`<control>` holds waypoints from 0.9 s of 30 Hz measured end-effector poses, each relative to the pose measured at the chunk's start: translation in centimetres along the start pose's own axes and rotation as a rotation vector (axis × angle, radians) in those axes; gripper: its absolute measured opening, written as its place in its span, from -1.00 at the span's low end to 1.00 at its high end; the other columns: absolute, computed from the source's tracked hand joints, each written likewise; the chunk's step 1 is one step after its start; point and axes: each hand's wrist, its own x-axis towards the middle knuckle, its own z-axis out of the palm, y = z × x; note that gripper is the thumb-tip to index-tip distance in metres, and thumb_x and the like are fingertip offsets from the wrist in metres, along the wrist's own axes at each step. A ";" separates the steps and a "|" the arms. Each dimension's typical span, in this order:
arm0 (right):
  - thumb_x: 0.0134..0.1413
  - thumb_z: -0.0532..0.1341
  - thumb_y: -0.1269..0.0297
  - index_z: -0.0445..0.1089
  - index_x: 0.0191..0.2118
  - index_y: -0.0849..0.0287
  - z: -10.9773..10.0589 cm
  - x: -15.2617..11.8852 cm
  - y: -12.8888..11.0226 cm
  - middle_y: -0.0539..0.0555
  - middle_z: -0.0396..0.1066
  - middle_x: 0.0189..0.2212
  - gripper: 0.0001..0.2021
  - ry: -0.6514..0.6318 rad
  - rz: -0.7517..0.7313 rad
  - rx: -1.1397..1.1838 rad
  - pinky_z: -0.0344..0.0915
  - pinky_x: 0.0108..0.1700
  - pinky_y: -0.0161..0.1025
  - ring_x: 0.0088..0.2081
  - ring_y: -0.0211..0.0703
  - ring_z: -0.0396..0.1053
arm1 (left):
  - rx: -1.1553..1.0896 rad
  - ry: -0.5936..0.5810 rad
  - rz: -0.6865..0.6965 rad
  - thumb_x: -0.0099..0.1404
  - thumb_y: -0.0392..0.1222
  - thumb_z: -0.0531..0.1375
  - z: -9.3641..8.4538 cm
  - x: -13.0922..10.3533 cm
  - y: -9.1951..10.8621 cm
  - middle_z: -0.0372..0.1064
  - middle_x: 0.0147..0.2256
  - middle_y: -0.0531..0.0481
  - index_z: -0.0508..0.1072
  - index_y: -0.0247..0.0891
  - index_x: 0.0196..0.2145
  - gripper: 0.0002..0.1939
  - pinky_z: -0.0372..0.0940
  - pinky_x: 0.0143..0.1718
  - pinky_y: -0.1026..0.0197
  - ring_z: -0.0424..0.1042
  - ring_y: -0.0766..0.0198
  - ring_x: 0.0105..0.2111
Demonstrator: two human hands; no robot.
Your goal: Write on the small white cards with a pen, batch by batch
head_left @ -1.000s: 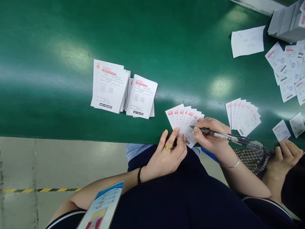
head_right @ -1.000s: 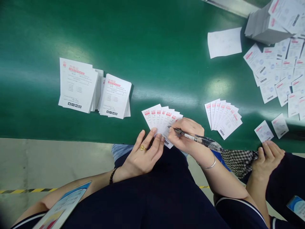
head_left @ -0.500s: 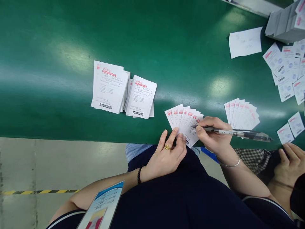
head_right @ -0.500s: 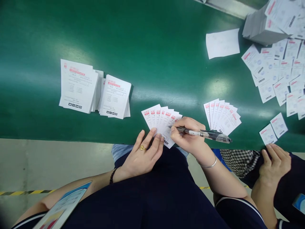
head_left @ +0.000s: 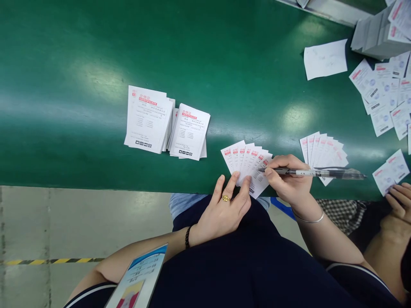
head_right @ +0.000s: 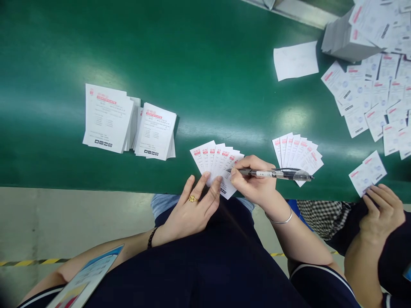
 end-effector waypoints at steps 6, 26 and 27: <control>-0.01 0.27 0.46 0.39 -0.40 0.11 -0.8 -0.5 -1.4 -0.07 0.36 -0.56 -0.90 0.016 0.015 0.025 0.21 -0.56 -0.29 -0.58 -0.30 0.30 | 0.018 0.006 0.002 0.32 -0.29 0.07 0.1 -0.1 0.0 0.30 0.18 -0.22 0.46 -0.35 -0.05 -0.71 0.17 0.17 -0.25 0.28 -0.25 0.17; -0.05 0.25 0.43 0.35 -0.44 0.09 0.6 -1.4 -0.2 -0.07 0.37 -0.58 -0.91 0.059 -0.108 -0.268 0.28 -0.48 -0.26 -0.56 -0.26 0.31 | -0.012 0.027 -0.015 0.35 -0.32 0.04 -0.3 0.2 -0.2 0.32 0.16 -0.24 0.48 -0.38 -0.07 -0.72 0.08 0.23 -0.25 0.32 -0.21 0.14; -0.05 0.25 0.43 0.35 -0.44 0.09 0.6 -1.4 -0.2 -0.07 0.38 -0.58 -0.91 0.058 -0.101 -0.279 0.29 -0.48 -0.25 -0.56 -0.25 0.32 | -0.017 0.024 -0.016 0.35 -0.33 0.05 -0.3 0.2 -0.2 0.32 0.16 -0.25 0.48 -0.39 -0.07 -0.72 0.08 0.23 -0.25 0.32 -0.21 0.14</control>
